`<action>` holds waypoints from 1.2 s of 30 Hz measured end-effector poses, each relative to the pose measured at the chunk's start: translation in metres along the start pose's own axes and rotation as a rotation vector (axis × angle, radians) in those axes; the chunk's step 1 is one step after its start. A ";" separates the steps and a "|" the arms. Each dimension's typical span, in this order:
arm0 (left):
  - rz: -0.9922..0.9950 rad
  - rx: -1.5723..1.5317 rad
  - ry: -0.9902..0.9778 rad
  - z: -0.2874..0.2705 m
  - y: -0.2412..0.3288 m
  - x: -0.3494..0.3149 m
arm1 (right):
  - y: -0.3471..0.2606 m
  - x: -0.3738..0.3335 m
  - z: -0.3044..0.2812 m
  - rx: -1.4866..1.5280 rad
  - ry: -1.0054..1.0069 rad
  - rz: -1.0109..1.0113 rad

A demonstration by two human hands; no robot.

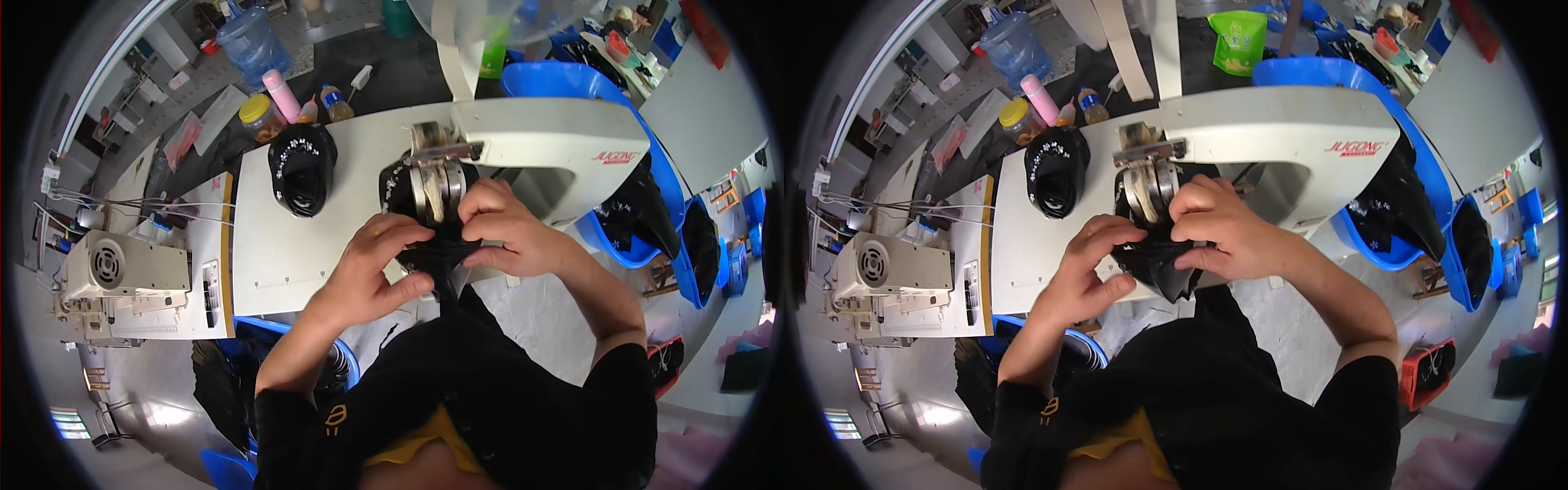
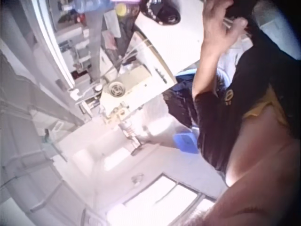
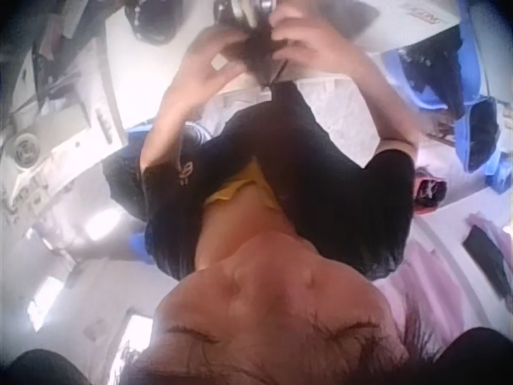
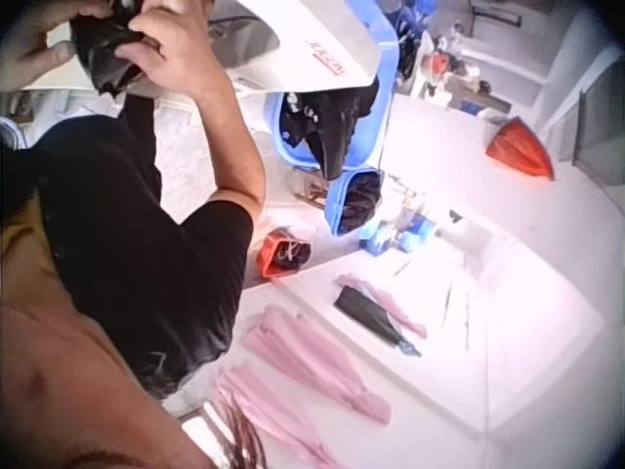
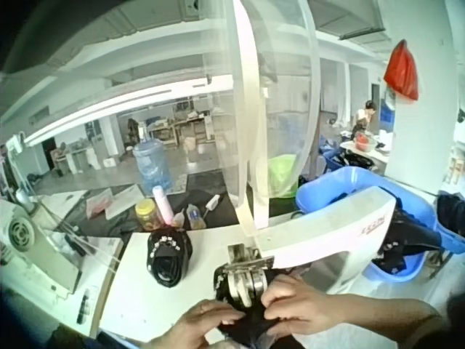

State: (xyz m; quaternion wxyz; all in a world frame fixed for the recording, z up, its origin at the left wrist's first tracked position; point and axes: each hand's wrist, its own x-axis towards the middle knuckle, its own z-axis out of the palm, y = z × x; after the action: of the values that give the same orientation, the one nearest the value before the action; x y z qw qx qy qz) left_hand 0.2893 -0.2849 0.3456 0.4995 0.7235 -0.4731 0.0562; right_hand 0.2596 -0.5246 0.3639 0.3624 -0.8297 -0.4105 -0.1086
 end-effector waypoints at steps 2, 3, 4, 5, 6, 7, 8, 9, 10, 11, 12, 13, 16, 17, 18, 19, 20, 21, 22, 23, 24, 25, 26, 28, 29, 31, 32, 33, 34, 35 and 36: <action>-0.025 0.027 -0.081 -0.009 0.002 0.015 | -0.002 0.001 -0.004 0.111 0.064 -0.003; -0.040 0.041 -0.121 -0.012 0.002 0.022 | -0.001 0.002 -0.005 0.168 0.094 -0.005; 0.015 0.012 -0.110 -0.013 0.003 0.028 | 0.003 0.003 -0.004 0.183 0.116 -0.055; -0.028 -0.065 -0.141 -0.015 0.001 0.029 | 0.007 0.001 -0.003 0.218 0.125 -0.001; -0.071 -0.142 -0.174 -0.017 -0.002 0.028 | 0.010 -0.003 -0.005 0.253 0.136 0.052; -0.115 -0.220 -0.207 -0.018 -0.005 0.026 | 0.015 -0.007 -0.004 0.288 0.146 0.106; -0.161 -0.223 -0.177 -0.018 -0.007 0.018 | 0.022 -0.011 0.004 0.464 0.217 0.172; -0.177 -0.281 -0.182 -0.018 -0.008 0.016 | 0.026 -0.012 0.009 0.516 0.219 0.197; -0.194 -0.338 -0.187 -0.018 -0.007 0.017 | 0.028 -0.011 0.013 0.568 0.222 0.221; -0.210 -0.398 -0.192 -0.018 -0.007 0.018 | 0.031 -0.010 0.014 0.619 0.223 0.247; -0.283 -0.525 -0.149 -0.017 -0.007 0.018 | 0.035 -0.008 0.012 0.438 0.214 0.166; -0.278 -0.548 -0.100 -0.016 -0.008 0.018 | 0.036 -0.007 0.012 0.425 0.213 0.166; -0.253 -0.610 0.056 -0.015 -0.013 0.028 | 0.033 -0.005 0.016 0.636 0.305 0.286; -0.282 -0.634 0.073 -0.015 -0.014 0.033 | 0.038 -0.005 0.020 0.819 0.354 0.328; -0.311 -0.659 0.090 -0.014 -0.016 0.037 | 0.043 -0.005 0.023 0.971 0.393 0.358; -0.339 -0.684 0.107 -0.012 -0.019 0.040 | 0.045 -0.005 0.026 1.123 0.432 0.386; -0.366 -0.752 0.114 -0.009 -0.026 0.042 | 0.044 -0.002 0.029 1.154 0.501 0.387; -0.386 -0.798 0.137 -0.006 -0.029 0.042 | 0.042 0.002 0.034 1.184 0.569 0.388; -0.406 -0.844 0.159 -0.005 -0.030 0.044 | 0.041 0.007 0.036 1.214 0.638 0.388; -0.428 -0.891 0.185 -0.004 -0.031 0.044 | 0.041 0.011 0.037 1.212 0.681 0.376; -0.454 -0.902 0.186 -0.005 -0.037 0.046 | 0.041 0.014 0.038 1.209 0.724 0.364; -0.489 -0.948 0.226 -0.005 -0.039 0.049 | 0.042 0.015 0.037 1.206 0.767 0.353; -0.523 -1.000 0.266 -0.003 -0.042 0.054 | 0.049 0.015 0.039 1.253 0.790 0.350; -0.606 -1.081 0.334 0.000 -0.048 0.060 | 0.065 0.012 0.046 1.350 0.830 0.339; -0.631 -1.082 0.344 0.000 -0.054 0.062 | 0.071 0.015 0.047 1.371 0.834 0.343; -0.683 -1.084 0.368 -0.005 -0.066 0.070 | 0.085 0.026 0.047 1.415 0.838 0.353; -0.737 -1.029 0.309 -0.010 -0.078 0.077 | 0.095 0.030 0.047 1.357 0.892 0.424; -0.726 -0.962 0.257 -0.017 -0.085 0.082 | 0.104 0.033 0.047 1.299 0.941 0.487; -0.708 -0.866 0.195 -0.026 -0.090 0.090 | 0.113 0.038 0.046 1.240 0.987 0.549; -0.687 -0.780 0.107 -0.029 -0.097 0.106 | 0.126 0.034 0.038 1.378 0.870 0.389; -0.622 -0.679 -0.052 -0.041 -0.099 0.116 | 0.138 0.035 0.030 1.518 0.722 0.220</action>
State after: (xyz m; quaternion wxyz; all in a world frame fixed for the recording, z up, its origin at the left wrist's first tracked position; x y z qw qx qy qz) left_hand 0.4427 -0.3205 0.3639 0.6893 0.6277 -0.2378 -0.2727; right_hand 0.3832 -0.5376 0.2889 0.9385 -0.3108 -0.1483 -0.0258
